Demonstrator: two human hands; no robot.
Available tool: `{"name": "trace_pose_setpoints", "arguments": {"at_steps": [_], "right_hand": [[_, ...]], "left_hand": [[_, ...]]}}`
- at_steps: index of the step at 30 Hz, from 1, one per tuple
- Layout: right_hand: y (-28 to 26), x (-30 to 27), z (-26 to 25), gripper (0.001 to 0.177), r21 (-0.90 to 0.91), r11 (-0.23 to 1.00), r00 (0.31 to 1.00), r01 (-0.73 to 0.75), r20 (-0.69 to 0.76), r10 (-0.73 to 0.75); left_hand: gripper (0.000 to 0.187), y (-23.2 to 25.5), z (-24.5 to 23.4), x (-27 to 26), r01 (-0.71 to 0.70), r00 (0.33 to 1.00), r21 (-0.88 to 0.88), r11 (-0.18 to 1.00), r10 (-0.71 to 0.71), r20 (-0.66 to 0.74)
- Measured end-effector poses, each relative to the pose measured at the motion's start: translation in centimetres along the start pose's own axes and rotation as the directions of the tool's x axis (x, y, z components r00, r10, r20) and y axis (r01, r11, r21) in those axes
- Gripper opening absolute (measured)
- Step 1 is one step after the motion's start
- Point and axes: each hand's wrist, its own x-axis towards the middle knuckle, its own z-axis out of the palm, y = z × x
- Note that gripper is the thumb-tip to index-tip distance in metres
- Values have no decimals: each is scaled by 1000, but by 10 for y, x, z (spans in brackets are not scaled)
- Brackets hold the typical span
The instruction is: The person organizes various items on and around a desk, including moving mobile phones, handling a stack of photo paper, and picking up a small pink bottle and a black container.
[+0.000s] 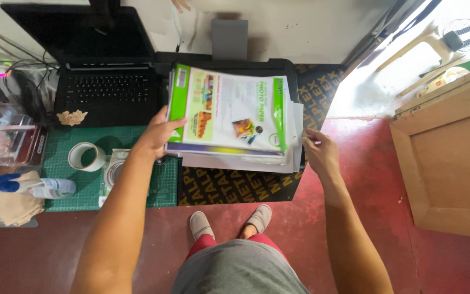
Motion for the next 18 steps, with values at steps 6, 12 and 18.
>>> {"name": "trace_pose_setpoints", "arguments": {"at_steps": [6,12,18], "right_hand": [[-10,-11,8,36,-15,1000,999,-24,-41,24],[-22,-27,3,34,-10,989,986,-148,-82,147],[-17,-12,7,40,129,985,992,-118,-18,121]], "left_hand": [[51,-5,-16,-12,-171,984,198,965,176,-10],[46,-8,6,-13,-69,931,493,867,233,-281],[50,-11,34,-3,35,861,917,397,455,-229]]}}
